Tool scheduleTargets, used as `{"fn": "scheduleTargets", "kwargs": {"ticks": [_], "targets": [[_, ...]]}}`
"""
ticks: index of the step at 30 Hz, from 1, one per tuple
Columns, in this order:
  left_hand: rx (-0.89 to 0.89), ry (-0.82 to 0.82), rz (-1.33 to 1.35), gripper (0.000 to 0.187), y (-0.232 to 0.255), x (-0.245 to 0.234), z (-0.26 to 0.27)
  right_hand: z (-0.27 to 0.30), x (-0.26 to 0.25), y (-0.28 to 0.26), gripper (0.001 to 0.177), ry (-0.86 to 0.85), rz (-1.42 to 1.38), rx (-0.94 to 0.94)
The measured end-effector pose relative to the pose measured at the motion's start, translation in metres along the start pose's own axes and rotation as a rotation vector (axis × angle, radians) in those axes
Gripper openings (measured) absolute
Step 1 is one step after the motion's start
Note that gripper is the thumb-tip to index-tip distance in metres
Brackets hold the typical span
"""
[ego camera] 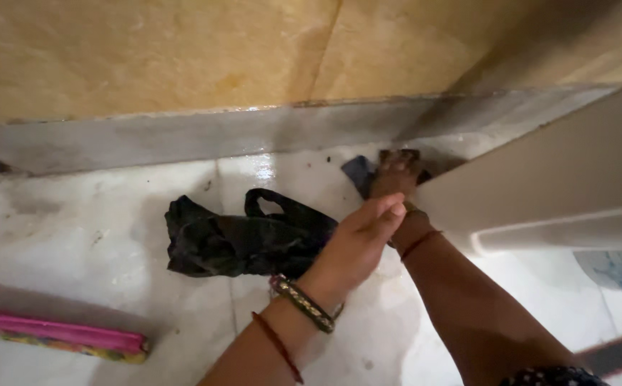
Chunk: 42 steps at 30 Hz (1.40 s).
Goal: The person cleans a bathroom sink and the surrounding wall and floor using a cloth, then washes small plastic containers in the sink by hand.
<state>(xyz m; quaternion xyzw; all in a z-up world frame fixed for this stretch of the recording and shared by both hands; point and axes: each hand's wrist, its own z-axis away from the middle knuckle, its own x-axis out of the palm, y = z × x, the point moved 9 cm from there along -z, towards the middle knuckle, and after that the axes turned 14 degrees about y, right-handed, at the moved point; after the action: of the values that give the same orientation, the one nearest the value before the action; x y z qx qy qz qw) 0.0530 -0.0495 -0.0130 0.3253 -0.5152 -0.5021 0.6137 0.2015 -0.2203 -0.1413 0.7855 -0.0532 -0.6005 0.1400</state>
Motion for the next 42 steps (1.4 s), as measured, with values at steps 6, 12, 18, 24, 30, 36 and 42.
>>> {"fn": "scheduleTargets", "kwargs": {"ticks": [6,12,18,24,30,36,42], "targets": [[0.029,-0.024,0.170,0.060,0.014,-0.003,0.009,0.143,-0.094,-0.029,0.061,-0.169,-0.099,-0.255],[-0.081,-0.090,0.127,0.058,-0.002,0.003,0.028,0.140,-0.084,-0.031,0.058,-0.106,0.096,-0.468],[0.005,-0.064,0.110,0.056,-0.005,0.013,0.033,0.151,-0.083,-0.018,0.052,0.054,-0.220,-0.281],[-0.015,-0.039,0.131,0.054,0.001,-0.005,0.041,0.179,-0.097,0.003,0.051,0.045,-0.194,-0.280],[-0.084,-0.038,-0.027,0.056,-0.023,0.025,0.049,0.116,-0.058,-0.024,0.051,0.170,0.089,-0.237],[-0.071,-0.090,-0.033,0.057,-0.019,0.019,0.055,0.194,-0.097,0.035,0.040,0.120,-0.401,0.138],[-0.097,-0.074,0.090,0.058,-0.032,0.020,0.050,0.190,-0.114,0.022,0.034,0.399,-0.379,0.173]]}}
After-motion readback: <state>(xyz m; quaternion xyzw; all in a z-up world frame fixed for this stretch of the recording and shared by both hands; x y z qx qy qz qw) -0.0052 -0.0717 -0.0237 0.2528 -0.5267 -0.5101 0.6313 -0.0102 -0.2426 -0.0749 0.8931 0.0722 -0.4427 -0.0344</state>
